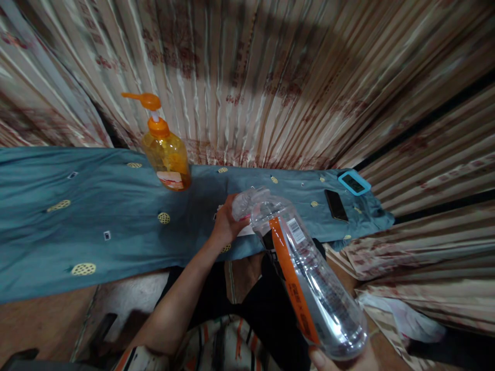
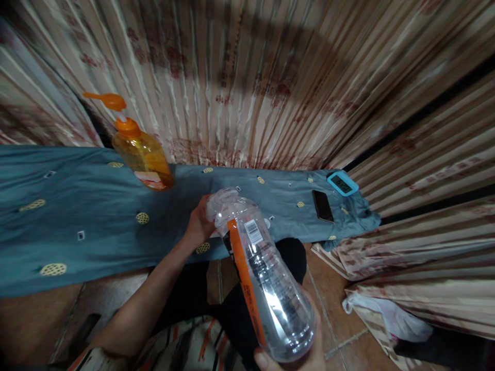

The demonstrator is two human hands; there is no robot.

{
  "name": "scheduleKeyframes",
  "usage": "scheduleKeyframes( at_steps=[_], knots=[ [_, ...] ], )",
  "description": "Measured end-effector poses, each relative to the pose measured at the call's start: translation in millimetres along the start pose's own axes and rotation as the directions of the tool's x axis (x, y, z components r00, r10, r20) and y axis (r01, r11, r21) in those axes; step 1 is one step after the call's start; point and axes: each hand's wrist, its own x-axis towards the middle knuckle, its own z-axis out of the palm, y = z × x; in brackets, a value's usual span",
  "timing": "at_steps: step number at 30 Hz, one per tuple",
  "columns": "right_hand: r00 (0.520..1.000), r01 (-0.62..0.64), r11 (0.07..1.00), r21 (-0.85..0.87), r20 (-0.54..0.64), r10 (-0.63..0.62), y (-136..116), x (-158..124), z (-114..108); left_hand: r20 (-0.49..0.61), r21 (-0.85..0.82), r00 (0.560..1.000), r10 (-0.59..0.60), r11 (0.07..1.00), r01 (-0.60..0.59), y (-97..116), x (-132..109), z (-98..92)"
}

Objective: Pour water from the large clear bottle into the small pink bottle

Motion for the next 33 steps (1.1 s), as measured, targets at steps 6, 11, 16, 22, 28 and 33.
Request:
scheduleKeyframes(
  at_steps=[6, 11, 16, 22, 28, 33],
  knots=[
    [0.999, 0.048, 0.996, -0.077, -0.018, -0.049, 5.7, 1.4, -3.4, -0.005, 0.023, 1.0, 0.014, 1.0, -0.014, -0.1, 1.0, -0.1],
    [0.998, 0.046, 0.996, -0.076, -0.036, -0.049, 6.6, -0.1, -0.9, -0.003, 0.028, 1.0, 0.009, 1.0, -0.009, -2.6, 1.1, 0.1],
    [0.994, 0.113, 0.991, -0.066, 0.008, -0.113, 5.0, -0.8, 0.0, -0.014, 0.053, 1.0, 0.019, 0.998, -0.018, -0.2, 1.0, -0.3],
    [0.983, 0.181, 0.971, -0.158, 0.05, -0.175, 11.3, -1.8, -4.4, 0.006, -0.018, 1.0, -0.01, 1.0, 0.01, -1.5, 0.5, 1.0],
    [0.975, 0.223, 0.949, -0.224, 0.052, -0.217, 13.7, -0.6, -6.8, -0.002, 0.005, 1.0, 0.006, 1.0, -0.006, 0.2, 0.6, 0.3],
    [0.965, 0.262, 0.932, -0.25, 0.066, -0.253, 3.5, 2.2, -6.5, 0.005, -0.038, 1.0, 0.012, 0.999, -0.012, 0.3, 0.6, 0.2]
  ],
)
